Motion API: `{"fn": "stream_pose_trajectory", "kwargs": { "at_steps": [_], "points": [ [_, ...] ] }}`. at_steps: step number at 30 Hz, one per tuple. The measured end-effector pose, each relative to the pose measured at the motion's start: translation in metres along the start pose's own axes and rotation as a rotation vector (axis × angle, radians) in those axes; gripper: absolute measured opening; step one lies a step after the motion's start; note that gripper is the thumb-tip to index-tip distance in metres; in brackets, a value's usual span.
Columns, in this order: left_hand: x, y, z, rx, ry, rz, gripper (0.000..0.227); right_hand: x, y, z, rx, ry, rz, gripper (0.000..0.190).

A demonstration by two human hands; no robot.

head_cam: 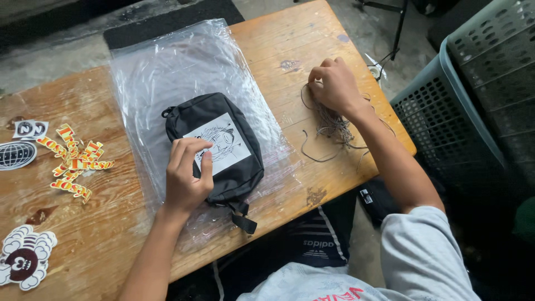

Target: The person attaches a sticker and a chain to a small black bag, places it into a clear plastic bag, and repeats the process with additional bags. The person handles stickers, chains, and plastic bags throughout the task.

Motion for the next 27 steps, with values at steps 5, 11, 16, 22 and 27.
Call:
{"fn": "stream_pose_trajectory", "kwargs": {
  "at_steps": [5, 11, 16, 22, 27],
  "points": [
    [0.008, 0.001, -0.002, -0.024, -0.013, -0.006, 0.011, -0.005, 0.055, -0.016, 0.018, -0.219, -0.506, 0.006],
    [0.02, 0.003, -0.007, -0.056, -0.028, 0.018, 0.009, -0.006, 0.129, -0.018, 0.301, -0.5, -1.224, 0.004],
    [0.045, 0.016, -0.019, -0.029, -0.07, 0.092, 0.012, -0.062, 0.17, -0.017, 0.313, -0.438, -1.384, 0.011],
    [0.113, 0.038, -0.012, -0.054, -0.144, 0.224, 0.019, -0.197, 0.146, -0.015, -0.097, -0.231, -1.349, 0.015],
    [0.175, 0.037, 0.023, -0.129, -0.218, 0.338, 0.012, -0.343, 0.111, 0.003, -0.543, 0.004, -1.202, 0.013]
  ]
}}
Point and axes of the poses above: each hand's wrist, its own z-axis away from the middle knuckle, its own y-axis out of the back of the hand, x = y × z, the point moved 6 cm from there along -z, towards the middle knuckle, and after that the axes turned 7 degrees about x, right-handed, at the moved point
